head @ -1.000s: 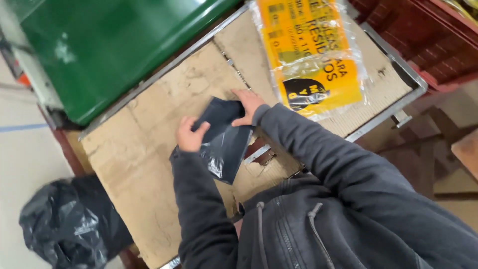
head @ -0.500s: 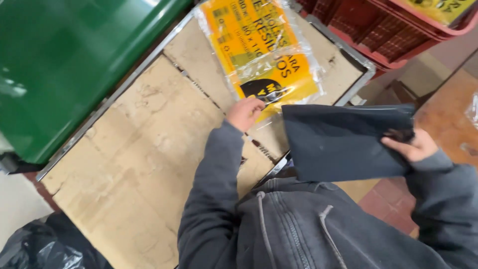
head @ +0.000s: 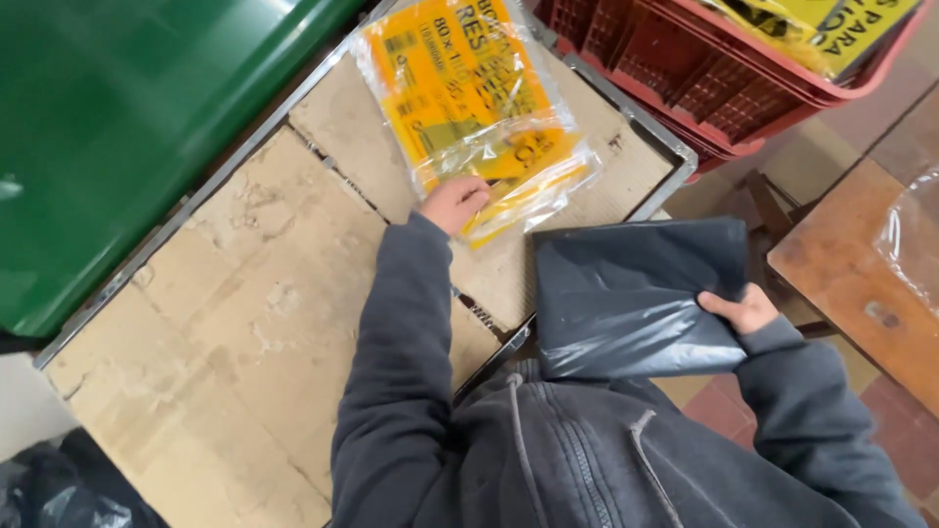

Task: Folding, stacking, and organizing plastic waste bags at a manufacturing workstation.

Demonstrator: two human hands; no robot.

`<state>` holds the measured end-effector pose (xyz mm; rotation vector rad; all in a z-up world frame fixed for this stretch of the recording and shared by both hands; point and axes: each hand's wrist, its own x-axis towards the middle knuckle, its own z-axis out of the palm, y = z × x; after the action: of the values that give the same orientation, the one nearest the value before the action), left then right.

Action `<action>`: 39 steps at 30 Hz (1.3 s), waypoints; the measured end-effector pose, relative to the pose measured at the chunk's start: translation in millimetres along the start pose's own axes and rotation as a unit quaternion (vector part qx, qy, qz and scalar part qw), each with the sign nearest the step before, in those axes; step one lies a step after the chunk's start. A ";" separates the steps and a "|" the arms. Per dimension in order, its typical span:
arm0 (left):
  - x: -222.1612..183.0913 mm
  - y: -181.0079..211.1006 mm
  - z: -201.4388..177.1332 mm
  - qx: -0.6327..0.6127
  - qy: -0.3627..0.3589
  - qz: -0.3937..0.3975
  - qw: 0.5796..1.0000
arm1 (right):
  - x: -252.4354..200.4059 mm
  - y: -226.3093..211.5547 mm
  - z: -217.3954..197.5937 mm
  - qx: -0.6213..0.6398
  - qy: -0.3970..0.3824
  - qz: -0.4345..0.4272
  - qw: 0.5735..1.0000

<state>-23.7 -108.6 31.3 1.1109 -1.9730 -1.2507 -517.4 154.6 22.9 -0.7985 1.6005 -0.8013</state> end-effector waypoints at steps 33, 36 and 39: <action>-442.3 -10.4 -79.0 0.542 0.358 -0.012 0.760 | 161.8 -122.7 508.8 0.021 -0.098 -0.345 0.933; -439.0 -61.8 -85.2 0.510 0.357 -0.046 0.781 | 200.4 -120.1 431.1 0.030 -0.079 -0.379 0.921; -441.8 -98.0 -80.0 0.511 0.327 -0.142 0.782 | 167.3 -127.3 361.7 0.039 -0.140 -0.337 0.930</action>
<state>298.3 213.0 -32.2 2.0354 -1.8776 0.3028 -176.0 -84.5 -12.3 -1.3689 1.0230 -1.1621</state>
